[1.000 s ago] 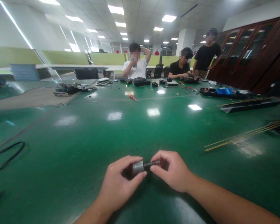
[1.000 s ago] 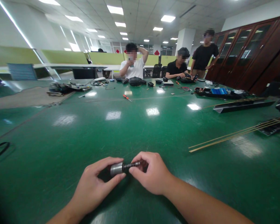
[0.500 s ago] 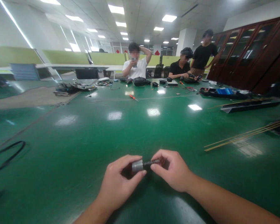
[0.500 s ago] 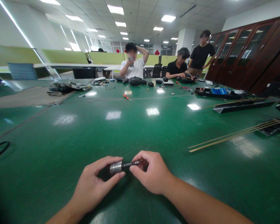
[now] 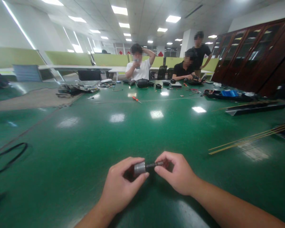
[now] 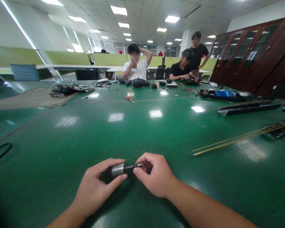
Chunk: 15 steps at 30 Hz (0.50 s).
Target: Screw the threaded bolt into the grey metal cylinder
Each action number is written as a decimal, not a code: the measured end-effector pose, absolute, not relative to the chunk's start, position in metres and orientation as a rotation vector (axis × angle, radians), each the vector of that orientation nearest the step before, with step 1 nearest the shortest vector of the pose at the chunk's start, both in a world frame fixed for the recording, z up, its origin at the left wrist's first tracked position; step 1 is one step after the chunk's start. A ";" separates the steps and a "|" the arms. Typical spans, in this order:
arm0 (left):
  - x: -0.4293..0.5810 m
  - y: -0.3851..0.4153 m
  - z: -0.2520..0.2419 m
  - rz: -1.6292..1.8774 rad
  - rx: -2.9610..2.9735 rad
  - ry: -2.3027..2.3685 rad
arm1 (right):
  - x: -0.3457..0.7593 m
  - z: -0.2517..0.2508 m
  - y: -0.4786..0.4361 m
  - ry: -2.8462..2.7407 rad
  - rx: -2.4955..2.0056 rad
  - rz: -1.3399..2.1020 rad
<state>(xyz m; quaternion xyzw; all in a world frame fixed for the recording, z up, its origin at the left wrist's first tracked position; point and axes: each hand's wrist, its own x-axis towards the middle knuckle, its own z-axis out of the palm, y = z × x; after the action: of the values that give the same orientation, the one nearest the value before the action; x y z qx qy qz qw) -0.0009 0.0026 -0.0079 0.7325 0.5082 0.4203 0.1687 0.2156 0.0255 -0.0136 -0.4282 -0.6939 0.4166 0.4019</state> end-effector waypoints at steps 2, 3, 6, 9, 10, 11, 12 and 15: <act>-0.002 0.003 -0.008 1.193 2.083 1.449 | 0.216 -0.014 0.026 -1.757 -1.081 1.045; -0.002 0.003 -0.008 1.193 2.084 1.450 | 0.216 -0.013 0.026 -1.758 -1.080 1.041; -0.003 0.003 -0.009 1.198 2.082 1.450 | 0.216 -0.013 0.027 -1.751 -1.080 1.034; -0.002 0.004 -0.009 1.217 2.071 1.451 | 0.216 -0.014 0.027 -1.742 -1.085 1.036; -0.002 0.004 -0.008 1.222 2.066 1.454 | 0.216 -0.014 0.027 -1.739 -1.085 1.036; -0.002 0.004 -0.008 1.223 2.064 1.457 | 0.216 -0.015 0.027 -1.738 -1.083 1.036; -0.002 0.004 -0.008 1.222 2.061 1.461 | 0.216 -0.015 0.027 -1.736 -1.081 1.037; -0.003 0.004 -0.008 1.213 2.055 1.471 | 0.216 -0.015 0.028 -1.731 -1.081 1.043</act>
<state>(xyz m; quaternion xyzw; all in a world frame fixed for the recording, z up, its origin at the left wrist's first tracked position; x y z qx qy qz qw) -0.0026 0.0039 -0.0080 0.7225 0.5173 0.4267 0.1683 0.2164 0.0276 -0.0154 -0.4297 -0.6880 0.4146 0.4123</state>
